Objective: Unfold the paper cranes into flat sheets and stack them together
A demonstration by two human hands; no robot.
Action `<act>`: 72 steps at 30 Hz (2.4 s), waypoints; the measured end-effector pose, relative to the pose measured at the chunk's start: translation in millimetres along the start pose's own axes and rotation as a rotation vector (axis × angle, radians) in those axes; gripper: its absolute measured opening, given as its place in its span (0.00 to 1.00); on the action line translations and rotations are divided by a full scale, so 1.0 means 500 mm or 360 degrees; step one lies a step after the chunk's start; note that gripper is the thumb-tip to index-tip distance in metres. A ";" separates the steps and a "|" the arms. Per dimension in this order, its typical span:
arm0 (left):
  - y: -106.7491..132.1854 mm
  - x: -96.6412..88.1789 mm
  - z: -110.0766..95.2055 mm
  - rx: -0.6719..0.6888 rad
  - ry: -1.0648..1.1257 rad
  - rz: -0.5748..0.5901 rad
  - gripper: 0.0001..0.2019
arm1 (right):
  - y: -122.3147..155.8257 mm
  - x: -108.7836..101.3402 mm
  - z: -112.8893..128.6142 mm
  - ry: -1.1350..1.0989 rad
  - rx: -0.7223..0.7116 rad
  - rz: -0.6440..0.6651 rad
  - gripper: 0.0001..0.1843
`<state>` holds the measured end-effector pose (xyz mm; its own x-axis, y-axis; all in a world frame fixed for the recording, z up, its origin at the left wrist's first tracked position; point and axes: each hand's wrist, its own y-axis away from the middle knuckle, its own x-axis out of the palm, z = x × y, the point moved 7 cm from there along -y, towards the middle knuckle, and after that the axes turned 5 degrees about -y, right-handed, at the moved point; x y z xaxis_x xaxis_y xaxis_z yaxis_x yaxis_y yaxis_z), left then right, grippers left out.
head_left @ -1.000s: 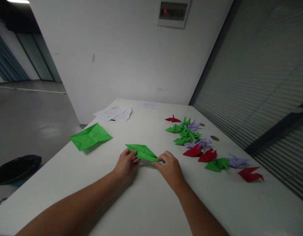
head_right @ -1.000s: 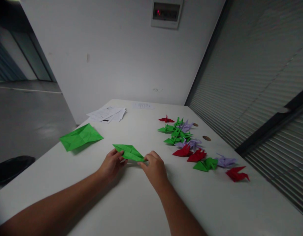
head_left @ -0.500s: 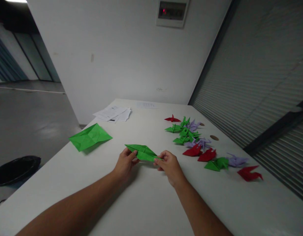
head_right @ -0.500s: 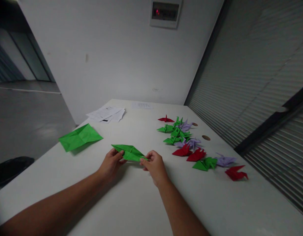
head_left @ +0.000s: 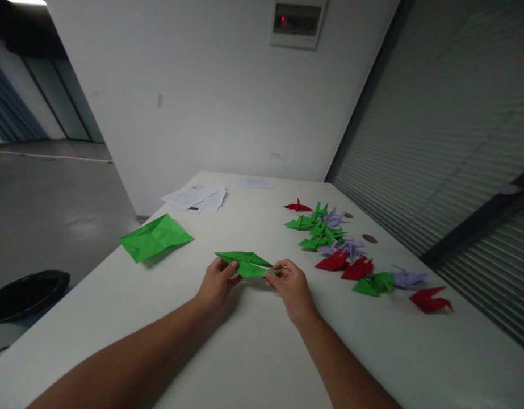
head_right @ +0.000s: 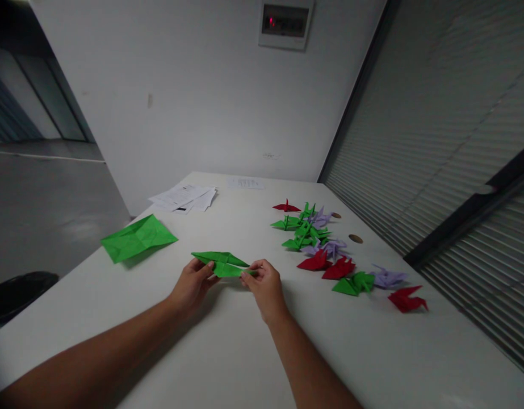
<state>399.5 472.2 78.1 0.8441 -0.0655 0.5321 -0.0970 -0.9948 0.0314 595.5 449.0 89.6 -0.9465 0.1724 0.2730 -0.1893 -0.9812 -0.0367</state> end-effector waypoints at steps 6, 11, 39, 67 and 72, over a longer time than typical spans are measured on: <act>-0.002 -0.005 0.001 0.0000 0.0008 -0.0011 0.15 | -0.002 -0.013 0.001 -0.0149 0.0048 -0.0113 0.29; -0.002 -0.006 0.002 -0.0002 0.0018 -0.0024 0.15 | -0.003 -0.017 -0.001 -0.0186 0.0058 -0.0147 0.28; -0.008 -0.019 0.005 -0.0096 0.0069 -0.0185 0.14 | 0.011 0.021 0.054 0.0238 -0.0200 0.0329 0.14; -0.002 -0.019 -0.010 0.0030 -0.0168 -0.0159 0.16 | -0.005 -0.028 0.062 0.0633 -0.0401 -0.0067 0.09; 0.006 0.004 -0.015 0.0155 -0.0371 -0.0012 0.13 | 0.031 0.026 0.086 0.0938 -0.0780 0.0243 0.08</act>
<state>397.2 469.7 85.5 0.9445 -0.0632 0.3224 -0.0487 -0.9974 -0.0529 591.3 432.2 133.7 -0.9281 0.1904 -0.3199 -0.0096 -0.8713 -0.4907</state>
